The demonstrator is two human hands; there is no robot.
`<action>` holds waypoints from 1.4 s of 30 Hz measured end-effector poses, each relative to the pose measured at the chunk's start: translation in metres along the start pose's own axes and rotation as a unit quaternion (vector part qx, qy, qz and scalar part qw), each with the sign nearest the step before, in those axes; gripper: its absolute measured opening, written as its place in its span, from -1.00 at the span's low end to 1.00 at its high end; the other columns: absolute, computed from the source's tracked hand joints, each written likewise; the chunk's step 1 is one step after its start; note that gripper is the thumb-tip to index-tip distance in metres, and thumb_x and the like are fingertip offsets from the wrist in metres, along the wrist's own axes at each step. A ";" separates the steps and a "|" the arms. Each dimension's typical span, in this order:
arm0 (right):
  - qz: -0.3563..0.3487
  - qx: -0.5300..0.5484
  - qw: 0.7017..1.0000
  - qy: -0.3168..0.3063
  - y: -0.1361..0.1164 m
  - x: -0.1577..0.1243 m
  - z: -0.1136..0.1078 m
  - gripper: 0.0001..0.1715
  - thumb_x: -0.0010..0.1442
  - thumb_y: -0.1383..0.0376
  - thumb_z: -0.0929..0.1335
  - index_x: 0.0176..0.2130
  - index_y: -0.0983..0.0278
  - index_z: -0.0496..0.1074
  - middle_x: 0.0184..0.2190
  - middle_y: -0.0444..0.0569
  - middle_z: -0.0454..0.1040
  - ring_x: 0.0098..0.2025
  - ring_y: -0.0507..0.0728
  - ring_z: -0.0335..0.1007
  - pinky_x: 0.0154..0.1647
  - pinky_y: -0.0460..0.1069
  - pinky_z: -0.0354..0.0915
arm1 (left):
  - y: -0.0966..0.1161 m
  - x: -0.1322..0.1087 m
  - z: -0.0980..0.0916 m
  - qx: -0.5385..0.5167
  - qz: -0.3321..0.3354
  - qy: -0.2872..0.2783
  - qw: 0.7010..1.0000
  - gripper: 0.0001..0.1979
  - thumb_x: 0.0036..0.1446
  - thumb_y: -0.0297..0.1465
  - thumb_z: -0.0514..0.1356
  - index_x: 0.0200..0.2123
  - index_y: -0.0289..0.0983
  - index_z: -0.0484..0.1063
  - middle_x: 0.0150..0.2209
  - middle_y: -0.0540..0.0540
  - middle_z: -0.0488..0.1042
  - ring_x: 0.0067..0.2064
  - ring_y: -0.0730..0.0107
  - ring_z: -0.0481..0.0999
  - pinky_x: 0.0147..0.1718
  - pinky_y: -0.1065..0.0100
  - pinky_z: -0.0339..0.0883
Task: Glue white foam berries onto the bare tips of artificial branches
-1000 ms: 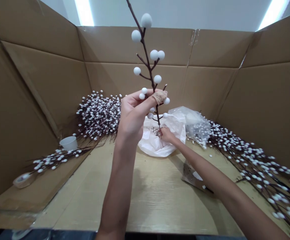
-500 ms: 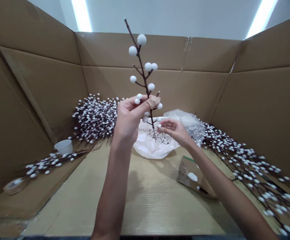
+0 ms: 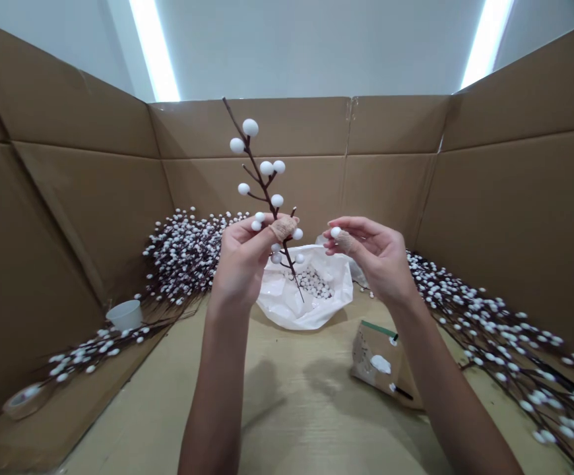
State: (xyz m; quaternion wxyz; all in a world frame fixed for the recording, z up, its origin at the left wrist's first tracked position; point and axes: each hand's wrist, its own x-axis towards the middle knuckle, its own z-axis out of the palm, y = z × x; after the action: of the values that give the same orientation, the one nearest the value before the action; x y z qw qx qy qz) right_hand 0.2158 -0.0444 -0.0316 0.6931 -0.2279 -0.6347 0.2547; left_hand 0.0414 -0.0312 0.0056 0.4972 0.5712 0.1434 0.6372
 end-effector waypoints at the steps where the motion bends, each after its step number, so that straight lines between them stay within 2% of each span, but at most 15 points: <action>1: -0.004 -0.004 1.000 0.002 -0.001 -0.001 0.000 -0.70 0.13 0.25 0.42 -0.11 0.26 0.44 -0.33 -0.08 0.56 -0.34 0.02 0.50 -0.28 -0.02 0.50 | 0.000 0.000 0.001 -0.002 -0.003 0.001 1.000 -0.91 -0.18 -0.45 0.38 -0.54 -0.30 0.53 -0.50 -0.01 0.52 -0.43 0.51 0.51 -0.41 0.50 0.37; 3: -0.018 -0.018 1.000 0.008 -0.004 -0.003 -0.001 -0.66 0.14 0.25 0.41 -0.07 0.24 0.41 -0.36 -0.10 0.56 -0.37 0.01 0.50 -0.30 -0.03 0.50 | -0.001 -0.001 0.004 -0.002 -0.013 0.003 1.000 -0.90 -0.18 -0.45 0.38 -0.54 -0.31 0.52 -0.49 -0.01 0.52 -0.44 0.51 0.51 -0.41 0.48 0.38; 8: -0.067 -0.054 0.996 0.023 -0.011 -0.005 -0.002 -0.82 0.15 0.28 0.40 -0.20 0.27 0.46 -0.39 -0.10 0.55 -0.39 0.01 0.50 -0.35 -0.05 0.49 | -0.003 -0.002 0.010 -0.003 -0.045 -0.013 0.999 -0.92 -0.18 -0.45 0.37 -0.54 -0.31 0.52 -0.49 -0.03 0.53 -0.46 0.51 0.49 -0.42 0.48 0.37; 12: -0.097 -0.076 0.991 0.052 -0.016 -0.007 -0.002 -0.82 0.14 0.32 0.41 -0.18 0.25 0.47 -0.41 -0.12 0.55 -0.47 -0.02 0.47 -0.43 -0.09 0.47 | -0.005 -0.003 0.015 -0.012 -0.064 -0.031 0.997 -0.91 -0.20 -0.45 0.37 -0.55 -0.32 0.53 -0.50 -0.02 0.51 -0.49 0.54 0.46 -0.45 0.48 0.35; 18: -0.138 -0.115 0.981 0.080 -0.020 -0.010 -0.003 -0.88 0.13 0.33 0.42 -0.25 0.25 0.49 -0.43 -0.12 0.53 -0.49 -0.02 0.45 -0.48 -0.10 0.46 | -0.009 -0.006 0.022 -0.032 -0.085 -0.068 0.994 -0.91 -0.16 -0.44 0.37 -0.56 -0.33 0.52 -0.53 0.00 0.47 -0.50 0.57 0.42 -0.47 0.50 0.33; 28: -0.186 -0.147 0.961 0.141 -0.019 -0.008 -0.005 -0.94 0.11 0.31 0.44 -0.34 0.25 0.50 -0.44 -0.08 0.53 -0.47 0.01 0.45 -0.49 -0.09 0.45 | -0.016 -0.008 0.029 -0.035 -0.102 -0.095 0.990 -0.93 -0.16 -0.44 0.37 -0.54 -0.30 0.55 -0.51 -0.02 0.50 -0.47 0.54 0.45 -0.45 0.50 0.33; 33: -0.192 -0.154 0.958 0.146 -0.019 -0.008 -0.004 -0.95 0.10 0.32 0.45 -0.39 0.26 0.49 -0.44 -0.08 0.53 -0.40 0.03 0.49 -0.39 -0.06 0.49 | -0.017 -0.008 0.030 -0.031 -0.099 -0.113 0.988 -0.90 -0.17 -0.43 0.39 -0.52 -0.32 0.57 -0.53 -0.03 0.50 -0.47 0.53 0.45 -0.44 0.50 0.34; 36: -0.182 -0.143 0.964 0.128 -0.020 -0.008 -0.006 -0.97 0.10 0.36 0.44 -0.36 0.25 0.50 -0.42 -0.10 0.53 -0.42 0.02 0.48 -0.40 -0.08 0.48 | -0.018 -0.008 0.030 -0.021 -0.105 -0.107 0.988 -0.89 -0.17 -0.41 0.40 -0.52 -0.32 0.56 -0.54 -0.03 0.50 -0.49 0.51 0.45 -0.45 0.46 0.34; 42: -0.133 -0.085 0.985 0.063 -0.020 -0.003 -0.023 -0.66 0.07 0.28 0.46 -0.10 0.17 0.49 -0.29 -0.10 0.56 -0.27 0.07 0.52 -0.24 -0.02 0.52 | -0.020 -0.007 0.028 -0.009 -0.109 -0.083 0.991 -0.89 -0.19 -0.42 0.40 -0.52 -0.32 0.55 -0.52 -0.04 0.52 -0.49 0.50 0.47 -0.44 0.45 0.35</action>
State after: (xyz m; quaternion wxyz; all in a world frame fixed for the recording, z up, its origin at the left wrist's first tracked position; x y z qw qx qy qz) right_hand 0.2402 -0.0615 -0.0233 0.7375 -0.2155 -0.6336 0.0901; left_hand 0.0746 -0.0384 -0.0051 0.5788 0.5985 0.1575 0.5309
